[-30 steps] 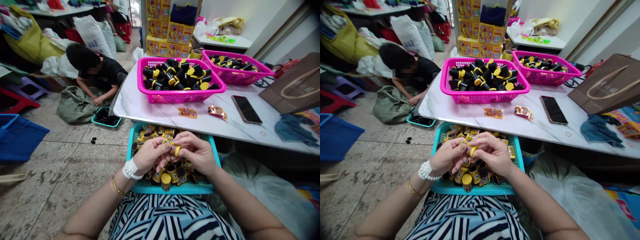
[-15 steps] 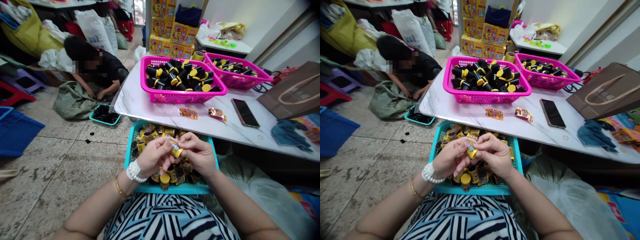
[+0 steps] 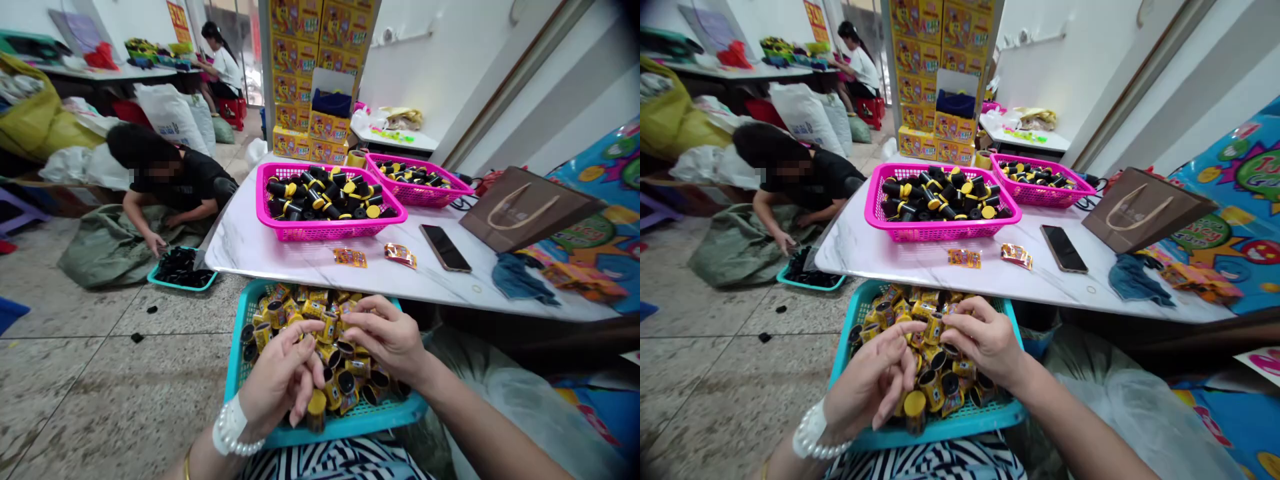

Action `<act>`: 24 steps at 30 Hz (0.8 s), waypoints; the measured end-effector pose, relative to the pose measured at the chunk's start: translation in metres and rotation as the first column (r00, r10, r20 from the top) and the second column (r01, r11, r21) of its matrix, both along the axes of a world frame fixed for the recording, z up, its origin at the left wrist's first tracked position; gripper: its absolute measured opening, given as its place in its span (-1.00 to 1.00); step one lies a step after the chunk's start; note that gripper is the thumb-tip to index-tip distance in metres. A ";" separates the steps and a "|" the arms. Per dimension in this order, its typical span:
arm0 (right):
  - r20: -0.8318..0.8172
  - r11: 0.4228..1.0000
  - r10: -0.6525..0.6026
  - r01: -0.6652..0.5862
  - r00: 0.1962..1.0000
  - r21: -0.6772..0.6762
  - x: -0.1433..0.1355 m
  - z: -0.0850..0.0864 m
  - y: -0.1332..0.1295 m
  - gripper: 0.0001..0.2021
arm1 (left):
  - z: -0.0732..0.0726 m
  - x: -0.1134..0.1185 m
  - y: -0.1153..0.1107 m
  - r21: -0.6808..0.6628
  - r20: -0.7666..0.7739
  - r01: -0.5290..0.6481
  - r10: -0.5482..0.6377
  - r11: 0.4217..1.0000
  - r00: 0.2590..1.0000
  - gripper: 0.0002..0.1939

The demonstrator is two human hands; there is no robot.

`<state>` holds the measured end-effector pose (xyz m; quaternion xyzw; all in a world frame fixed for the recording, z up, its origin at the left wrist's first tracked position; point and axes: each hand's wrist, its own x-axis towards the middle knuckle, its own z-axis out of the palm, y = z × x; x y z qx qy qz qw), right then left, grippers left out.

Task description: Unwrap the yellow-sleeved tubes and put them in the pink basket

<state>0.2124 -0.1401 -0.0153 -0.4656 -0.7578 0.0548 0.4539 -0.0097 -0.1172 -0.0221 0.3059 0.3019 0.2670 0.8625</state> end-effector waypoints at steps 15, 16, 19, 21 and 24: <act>0.204 0.945 -0.225 0.265 0.953 -0.191 0.053 -0.007 0.143 -0.91 | -0.004 0.000 0.017 0.150 -0.178 -0.187 0.212 0.971 0.961 -0.58; 0.186 0.946 -0.242 0.274 0.952 -0.171 0.051 -0.008 0.140 -0.89 | -0.001 0.002 0.021 0.166 -0.174 -0.212 0.240 0.963 0.955 -0.57; 0.143 0.940 -0.322 0.335 0.936 -0.071 0.047 -0.011 0.133 -0.83 | 0.009 0.012 0.035 0.249 -0.157 -0.274 0.318 0.929 0.935 -0.57; 0.157 0.924 -0.376 0.382 0.913 -0.011 0.046 -0.012 0.131 -0.83 | 0.016 0.021 0.047 0.314 -0.147 -0.279 0.337 0.907 0.930 -0.56; 0.194 0.915 -0.397 0.403 0.897 0.009 0.044 -0.014 0.133 -0.87 | 0.024 0.034 0.069 0.379 -0.140 -0.262 0.335 0.887 0.932 -0.52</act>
